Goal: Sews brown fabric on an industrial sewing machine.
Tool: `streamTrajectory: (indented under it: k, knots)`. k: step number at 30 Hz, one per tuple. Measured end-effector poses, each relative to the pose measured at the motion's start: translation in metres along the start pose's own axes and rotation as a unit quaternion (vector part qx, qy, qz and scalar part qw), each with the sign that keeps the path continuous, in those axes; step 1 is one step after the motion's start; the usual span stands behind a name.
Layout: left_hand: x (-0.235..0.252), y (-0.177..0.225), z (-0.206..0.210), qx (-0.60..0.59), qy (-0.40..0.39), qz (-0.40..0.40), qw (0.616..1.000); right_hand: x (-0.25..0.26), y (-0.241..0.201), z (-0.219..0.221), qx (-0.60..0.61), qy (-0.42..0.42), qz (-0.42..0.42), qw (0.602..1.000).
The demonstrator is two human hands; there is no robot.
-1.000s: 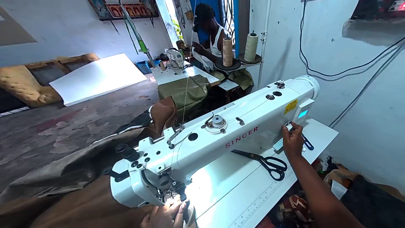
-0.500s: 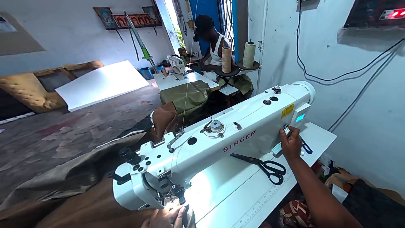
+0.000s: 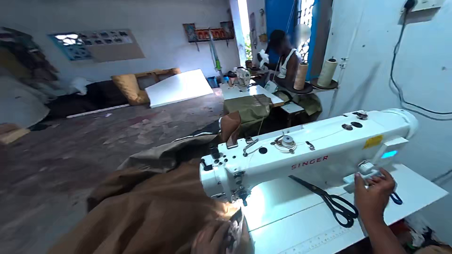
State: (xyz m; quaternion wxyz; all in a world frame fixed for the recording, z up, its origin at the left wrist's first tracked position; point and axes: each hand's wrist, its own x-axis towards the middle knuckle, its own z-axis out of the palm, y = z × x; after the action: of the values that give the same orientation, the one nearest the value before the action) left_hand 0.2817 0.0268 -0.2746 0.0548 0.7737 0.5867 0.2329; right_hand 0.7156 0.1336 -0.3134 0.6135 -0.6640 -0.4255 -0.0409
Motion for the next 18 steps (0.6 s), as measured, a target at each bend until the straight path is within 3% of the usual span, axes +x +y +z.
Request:
streamTrajectory:
  k: [2,5,8,10,13,15,18]
  knots:
    - [-0.029,0.001,-0.017,-0.022,-0.039,-0.065,0.997,-0.028,-0.023,0.007,0.024,-0.025,-0.06,0.998]
    - [-0.069,0.005,-0.025,-0.042,-0.044,-0.208,0.976,-0.079,-0.062,0.022,0.092,-0.227,-0.16,0.956]
    - [-0.081,0.029,-0.028,-0.008,-0.084,-0.279,0.956,-0.124,-0.099,0.036,0.137,-0.398,-0.32,0.849]
    - [-0.077,0.042,-0.027,0.025,-0.117,-0.312,0.943,-0.138,-0.124,0.041,0.186,-0.479,-0.412,0.752]
    - [-0.065,0.042,-0.024,0.046,-0.192,-0.364,0.91,-0.144,-0.152,0.047,0.214,-0.594,-0.486,0.604]
    - [-0.056,0.039,-0.022,0.028,-0.24,-0.397,0.886,-0.149,-0.163,0.05,0.211,-0.62,-0.5,0.567]
    - [-0.045,0.033,-0.018,0.007,-0.25,-0.437,0.864,-0.158,-0.172,0.052,0.196,-0.629,-0.507,0.556]
